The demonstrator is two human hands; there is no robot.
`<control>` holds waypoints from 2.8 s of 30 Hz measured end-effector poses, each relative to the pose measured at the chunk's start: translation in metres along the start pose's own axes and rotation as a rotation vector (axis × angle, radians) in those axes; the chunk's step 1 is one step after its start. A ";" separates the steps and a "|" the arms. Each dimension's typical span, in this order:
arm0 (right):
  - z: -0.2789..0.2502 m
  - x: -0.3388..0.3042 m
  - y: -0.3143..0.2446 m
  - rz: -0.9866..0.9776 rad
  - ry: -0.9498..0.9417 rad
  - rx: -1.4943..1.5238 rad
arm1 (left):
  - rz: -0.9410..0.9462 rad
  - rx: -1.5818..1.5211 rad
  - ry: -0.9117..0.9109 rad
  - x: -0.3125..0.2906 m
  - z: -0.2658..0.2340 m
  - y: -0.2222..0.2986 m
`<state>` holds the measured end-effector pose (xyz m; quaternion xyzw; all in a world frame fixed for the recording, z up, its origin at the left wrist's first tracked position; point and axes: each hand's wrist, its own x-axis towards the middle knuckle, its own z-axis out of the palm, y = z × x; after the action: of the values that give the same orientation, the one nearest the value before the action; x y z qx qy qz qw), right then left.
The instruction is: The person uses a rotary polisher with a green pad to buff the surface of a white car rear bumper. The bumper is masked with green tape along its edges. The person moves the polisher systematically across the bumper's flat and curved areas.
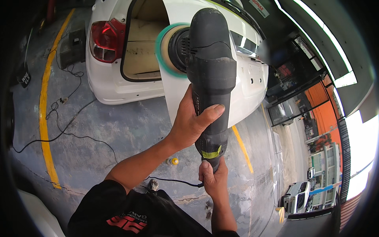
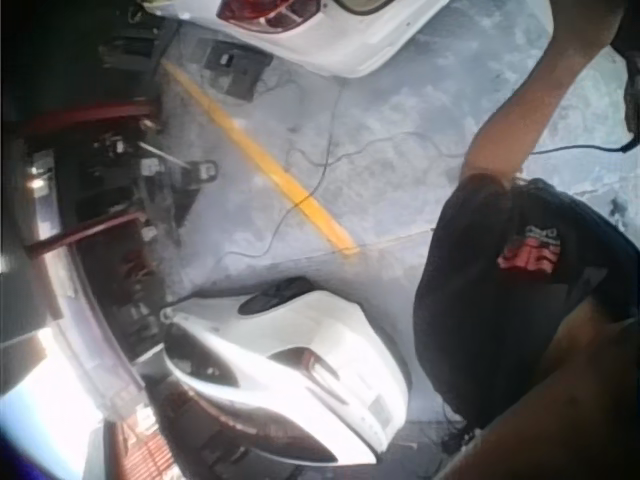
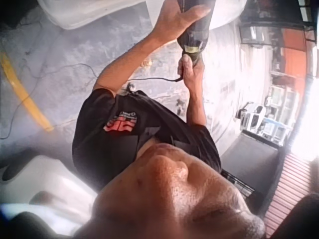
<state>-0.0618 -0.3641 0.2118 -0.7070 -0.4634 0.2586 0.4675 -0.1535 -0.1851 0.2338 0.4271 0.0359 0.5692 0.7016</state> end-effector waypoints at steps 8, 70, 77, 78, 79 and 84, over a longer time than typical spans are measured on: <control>-0.030 -0.078 0.103 0.002 -0.001 -0.010 | -0.074 0.056 -0.047 -0.088 0.020 -0.053; -0.108 0.014 0.127 -0.023 -0.271 0.028 | -0.088 0.250 0.164 -0.032 0.070 -0.130; -0.181 0.055 0.172 0.070 -0.201 0.249 | -0.163 0.222 0.137 0.009 0.141 -0.198; -0.186 0.057 0.173 0.118 -0.220 0.338 | -0.146 0.246 0.157 0.012 0.146 -0.206; -0.188 0.061 0.172 0.106 -0.241 0.347 | -0.130 0.271 0.175 0.013 0.149 -0.209; -0.198 0.073 0.189 0.033 -0.353 0.192 | -0.102 0.286 0.271 0.012 0.149 -0.203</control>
<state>0.2066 -0.4071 0.1314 -0.6103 -0.4997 0.4290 0.4402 0.0867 -0.2555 0.2034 0.4395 0.2321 0.5745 0.6503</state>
